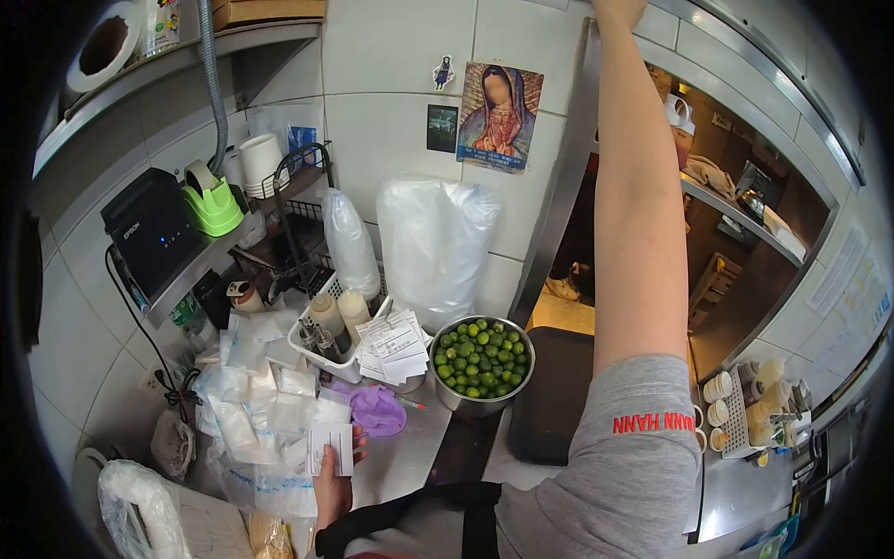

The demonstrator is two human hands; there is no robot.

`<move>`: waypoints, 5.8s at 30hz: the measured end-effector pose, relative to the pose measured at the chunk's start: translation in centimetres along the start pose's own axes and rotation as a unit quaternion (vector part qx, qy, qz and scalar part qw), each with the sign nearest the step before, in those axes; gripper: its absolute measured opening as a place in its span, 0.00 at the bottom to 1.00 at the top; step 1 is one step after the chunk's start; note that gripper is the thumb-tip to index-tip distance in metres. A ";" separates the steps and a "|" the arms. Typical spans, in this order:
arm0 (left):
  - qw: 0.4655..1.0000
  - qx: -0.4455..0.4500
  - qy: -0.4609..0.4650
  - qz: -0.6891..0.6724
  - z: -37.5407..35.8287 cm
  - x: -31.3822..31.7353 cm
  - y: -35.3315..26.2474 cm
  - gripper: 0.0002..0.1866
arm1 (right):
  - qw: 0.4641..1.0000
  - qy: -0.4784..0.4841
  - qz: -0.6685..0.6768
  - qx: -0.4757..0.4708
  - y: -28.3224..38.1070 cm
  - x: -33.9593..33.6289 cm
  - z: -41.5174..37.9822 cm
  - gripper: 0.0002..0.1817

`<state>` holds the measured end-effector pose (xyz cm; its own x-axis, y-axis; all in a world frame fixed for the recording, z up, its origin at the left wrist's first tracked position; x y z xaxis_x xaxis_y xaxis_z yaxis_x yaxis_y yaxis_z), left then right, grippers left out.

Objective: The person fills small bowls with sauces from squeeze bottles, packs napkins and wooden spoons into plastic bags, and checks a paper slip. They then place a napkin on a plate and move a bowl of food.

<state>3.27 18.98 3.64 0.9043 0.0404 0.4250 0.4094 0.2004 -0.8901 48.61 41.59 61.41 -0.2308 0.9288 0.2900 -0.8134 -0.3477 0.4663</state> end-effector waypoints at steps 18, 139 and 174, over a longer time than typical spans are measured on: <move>1.000 0.021 -0.010 -0.003 -2.0 0.4 -1.0 0.25 | 0.935 0.069 -0.089 -0.337 7.8 -5.0 -10.6 0.15; 0.227 -0.266 0.937 -0.005 -161.0 108.2 36.3 0.23 | 0.736 0.076 -0.546 0.393 -18.3 -199.8 26.7 0.24; -0.537 -0.285 0.759 -0.233 -187.8 26.0 -20.7 0.07 | 0.406 -0.752 -0.436 0.282 55.4 -195.0 -32.8 0.13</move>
<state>41.08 -167.92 2.18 -0.4263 0.8805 0.2075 -0.3136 0.0713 -0.9469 31.04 -154.56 3.22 0.9458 -0.2506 -0.2063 0.1141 -0.3381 0.9342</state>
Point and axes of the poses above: each hand's wrist, its own z-axis towards the middle knuckle, its own x-axis out of the palm, y = z × x, the point moved 8 cm from there along z, towards the middle knuckle, and after that the axes turned 10 degrees about x, right-handed, at the moved point
